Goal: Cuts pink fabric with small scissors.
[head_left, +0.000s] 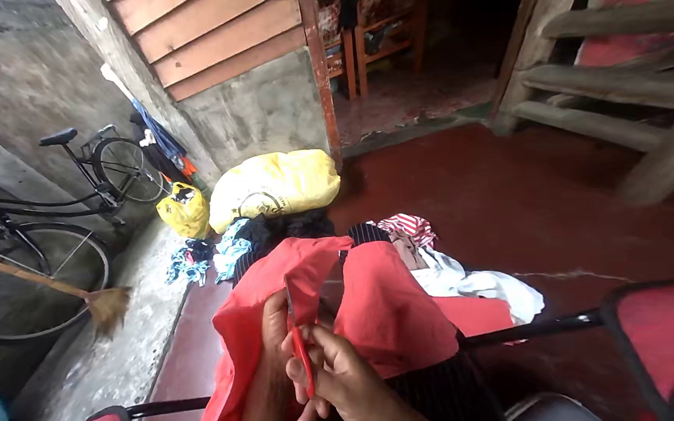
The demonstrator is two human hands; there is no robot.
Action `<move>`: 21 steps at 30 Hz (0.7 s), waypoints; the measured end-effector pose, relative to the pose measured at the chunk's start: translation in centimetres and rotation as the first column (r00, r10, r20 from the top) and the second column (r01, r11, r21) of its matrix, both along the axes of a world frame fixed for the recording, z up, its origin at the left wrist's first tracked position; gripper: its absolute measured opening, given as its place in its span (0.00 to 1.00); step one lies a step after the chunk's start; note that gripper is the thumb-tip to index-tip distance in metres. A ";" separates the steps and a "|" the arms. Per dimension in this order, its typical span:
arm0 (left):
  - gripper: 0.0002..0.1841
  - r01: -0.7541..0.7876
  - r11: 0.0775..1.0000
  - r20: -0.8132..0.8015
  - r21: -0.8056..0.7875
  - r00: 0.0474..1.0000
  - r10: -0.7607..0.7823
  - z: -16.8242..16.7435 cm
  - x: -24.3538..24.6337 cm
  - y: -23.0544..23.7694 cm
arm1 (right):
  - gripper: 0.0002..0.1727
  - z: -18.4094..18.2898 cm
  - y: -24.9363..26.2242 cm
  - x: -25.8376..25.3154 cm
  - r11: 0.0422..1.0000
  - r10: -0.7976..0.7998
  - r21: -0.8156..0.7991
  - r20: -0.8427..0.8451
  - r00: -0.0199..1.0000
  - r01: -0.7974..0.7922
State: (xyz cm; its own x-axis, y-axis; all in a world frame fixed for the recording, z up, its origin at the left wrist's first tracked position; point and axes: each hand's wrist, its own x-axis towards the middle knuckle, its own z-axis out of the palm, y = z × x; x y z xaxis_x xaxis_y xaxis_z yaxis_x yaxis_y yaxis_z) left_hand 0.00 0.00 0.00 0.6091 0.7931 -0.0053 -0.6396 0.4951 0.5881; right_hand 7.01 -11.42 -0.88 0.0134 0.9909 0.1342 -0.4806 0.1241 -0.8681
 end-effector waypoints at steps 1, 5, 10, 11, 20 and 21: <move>0.21 -0.091 0.993 -0.183 0.069 0.978 0.102 0.9 0.3 -0.2 | 0.18 0.1 -0.1 0.0 1.000 0.002 -0.008 0.000 1.000 -0.002; 0.16 -0.103 0.926 -0.609 0.363 0.726 0.319 2.2 0.3 0.5 | 0.18 0.3 -0.1 0.2 1.000 0.008 -0.006 0.031 0.999 -0.008; 0.11 0.051 0.845 -0.597 0.533 0.730 0.333 1.9 -0.9 0.7 | 0.18 0.2 -0.1 0.2 0.999 -0.016 -0.049 0.035 0.999 0.018; 0.12 0.003 0.874 -0.550 0.487 0.778 0.304 1.5 -0.6 0.6 | 0.18 0.2 -0.1 0.2 0.998 -0.023 -0.064 0.040 0.999 0.026; 0.14 -0.179 0.916 -0.562 0.358 0.742 0.365 1.2 1.8 0.9 | 0.18 0.2 -0.1 0.4 0.995 -0.048 -0.086 0.084 0.995 0.055; 0.10 -0.219 0.898 -0.626 0.383 0.653 0.426 1.7 2.4 1.2 | 0.17 0.3 -0.1 0.4 0.994 -0.048 -0.092 0.082 0.995 0.056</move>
State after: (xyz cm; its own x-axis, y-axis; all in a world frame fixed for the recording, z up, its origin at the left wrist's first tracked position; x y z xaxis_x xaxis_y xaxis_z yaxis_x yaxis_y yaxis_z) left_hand 2.36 1.20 1.75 0.2200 0.9721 -0.0814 -0.0993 0.1054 0.9895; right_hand 7.42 -11.53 -0.63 0.0580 0.9974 0.0435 -0.4047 0.0634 -0.9123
